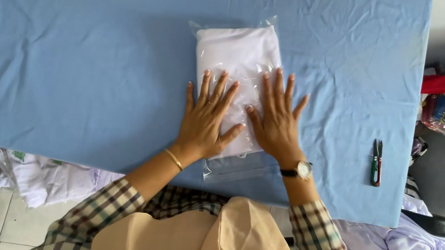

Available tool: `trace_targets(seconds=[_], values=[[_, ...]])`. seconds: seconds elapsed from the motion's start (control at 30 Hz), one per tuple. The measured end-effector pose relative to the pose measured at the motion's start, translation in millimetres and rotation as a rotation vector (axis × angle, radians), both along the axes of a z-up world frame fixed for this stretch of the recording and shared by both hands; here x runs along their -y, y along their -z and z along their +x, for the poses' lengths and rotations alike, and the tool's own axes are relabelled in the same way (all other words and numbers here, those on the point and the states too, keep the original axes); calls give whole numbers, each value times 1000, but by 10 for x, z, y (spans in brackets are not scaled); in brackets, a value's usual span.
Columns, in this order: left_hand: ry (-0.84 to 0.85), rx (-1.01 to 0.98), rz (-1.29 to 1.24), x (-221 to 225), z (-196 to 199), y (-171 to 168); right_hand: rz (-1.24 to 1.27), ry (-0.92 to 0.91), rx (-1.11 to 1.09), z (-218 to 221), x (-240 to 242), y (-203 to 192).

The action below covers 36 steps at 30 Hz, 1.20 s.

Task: Folding a white garment and placing it into a clear plastic packaging bag on a work table.

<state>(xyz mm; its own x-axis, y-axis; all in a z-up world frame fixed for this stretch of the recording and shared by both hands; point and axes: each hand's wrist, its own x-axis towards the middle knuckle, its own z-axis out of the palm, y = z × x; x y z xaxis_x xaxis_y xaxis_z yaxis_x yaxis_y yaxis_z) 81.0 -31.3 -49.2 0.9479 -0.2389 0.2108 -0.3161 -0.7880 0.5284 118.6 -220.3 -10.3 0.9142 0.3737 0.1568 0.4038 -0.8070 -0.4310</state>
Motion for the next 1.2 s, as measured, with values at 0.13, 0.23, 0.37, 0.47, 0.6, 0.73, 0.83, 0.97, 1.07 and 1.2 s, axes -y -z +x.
trace_targets(seconds=[0.13,0.23,0.37,0.47,0.6,0.73,0.83,0.97,1.07,1.2], values=[[-28,47,74,-47,107,34,-97,15,-87,204,41,251],[-39,40,104,-14,-29,41,139,10,-81,7,206,210],[-11,225,146,44,-133,-246,306,124,438,-400,372,-35],[151,281,237,184,-187,-163,201,0,394,-928,521,305],[164,329,155,256,-101,-31,99,-108,361,-1176,288,197],[159,523,145,256,27,23,7,-127,367,-1234,301,275],[205,517,148,199,60,-67,25,-128,363,-1195,315,349],[376,261,161,191,-153,-167,46,-111,315,-1088,364,196],[423,189,293,160,-164,0,-10,-112,314,-1097,371,237],[418,173,315,160,-182,12,-24,-115,306,-1144,364,230]])
